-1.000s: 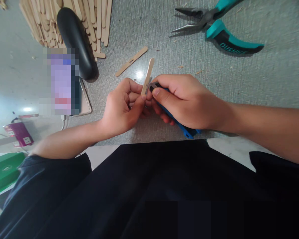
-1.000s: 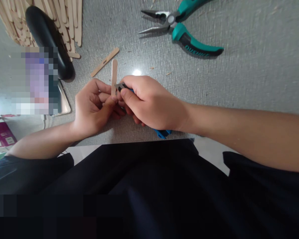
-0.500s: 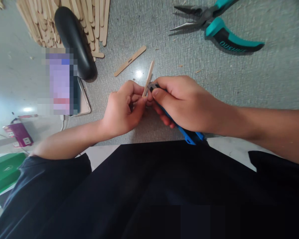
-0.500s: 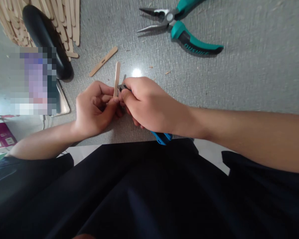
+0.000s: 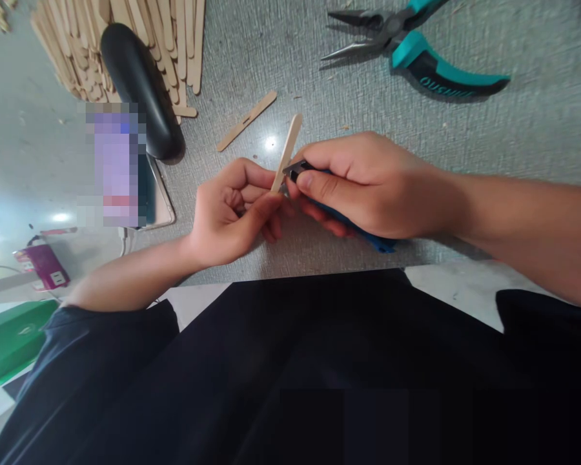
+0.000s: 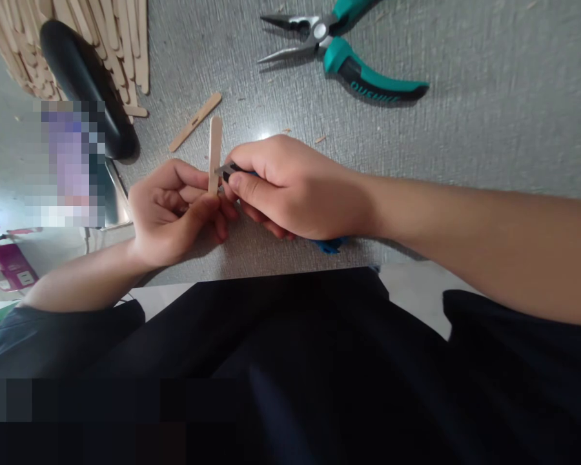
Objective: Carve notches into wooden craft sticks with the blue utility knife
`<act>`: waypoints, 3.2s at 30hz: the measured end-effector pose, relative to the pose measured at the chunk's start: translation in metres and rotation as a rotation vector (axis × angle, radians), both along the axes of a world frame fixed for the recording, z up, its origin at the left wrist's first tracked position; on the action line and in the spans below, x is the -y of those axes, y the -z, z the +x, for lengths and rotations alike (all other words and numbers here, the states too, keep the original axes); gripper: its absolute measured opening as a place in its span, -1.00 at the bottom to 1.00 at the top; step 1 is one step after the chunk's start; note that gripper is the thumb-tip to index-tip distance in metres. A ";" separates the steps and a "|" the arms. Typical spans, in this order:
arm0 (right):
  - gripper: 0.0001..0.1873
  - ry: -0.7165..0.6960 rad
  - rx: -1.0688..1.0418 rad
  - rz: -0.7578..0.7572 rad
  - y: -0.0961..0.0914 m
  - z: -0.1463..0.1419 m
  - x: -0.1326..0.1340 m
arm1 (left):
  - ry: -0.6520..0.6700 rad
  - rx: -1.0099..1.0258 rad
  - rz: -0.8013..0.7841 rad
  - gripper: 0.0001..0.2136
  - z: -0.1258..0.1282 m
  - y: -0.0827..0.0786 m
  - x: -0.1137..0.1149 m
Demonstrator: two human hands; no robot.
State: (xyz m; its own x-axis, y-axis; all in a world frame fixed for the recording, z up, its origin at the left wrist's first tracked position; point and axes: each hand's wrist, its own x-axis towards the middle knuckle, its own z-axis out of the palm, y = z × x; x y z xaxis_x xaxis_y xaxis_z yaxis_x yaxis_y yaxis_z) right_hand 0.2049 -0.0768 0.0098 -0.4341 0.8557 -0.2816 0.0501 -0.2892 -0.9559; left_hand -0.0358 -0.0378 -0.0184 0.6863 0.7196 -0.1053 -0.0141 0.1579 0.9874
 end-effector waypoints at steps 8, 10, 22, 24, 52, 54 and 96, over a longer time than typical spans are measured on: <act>-0.61 -0.025 -0.038 0.046 0.009 0.006 0.004 | 0.025 0.044 -0.034 -0.76 -0.002 0.001 -0.001; -0.64 -0.035 -0.036 0.053 0.010 0.007 0.004 | 0.029 0.013 -0.051 -0.68 -0.002 0.001 -0.001; -0.67 -0.045 -0.015 0.045 0.009 0.012 0.005 | 0.055 -0.040 -0.146 -0.56 -0.001 -0.004 -0.005; -0.67 -0.034 -0.027 0.038 0.010 0.013 0.006 | 0.070 -0.032 -0.173 -0.56 0.000 -0.004 -0.006; -0.71 -0.048 0.011 0.048 0.009 0.014 0.004 | 0.044 -0.079 -0.129 -0.63 -0.003 -0.004 -0.002; -0.70 -0.062 0.024 0.059 0.009 0.015 0.003 | 0.050 -0.072 -0.128 -0.63 -0.003 -0.003 -0.002; -0.67 -0.037 0.154 0.053 -0.005 0.009 0.005 | 0.062 -0.030 -0.130 -0.70 -0.002 -0.003 -0.007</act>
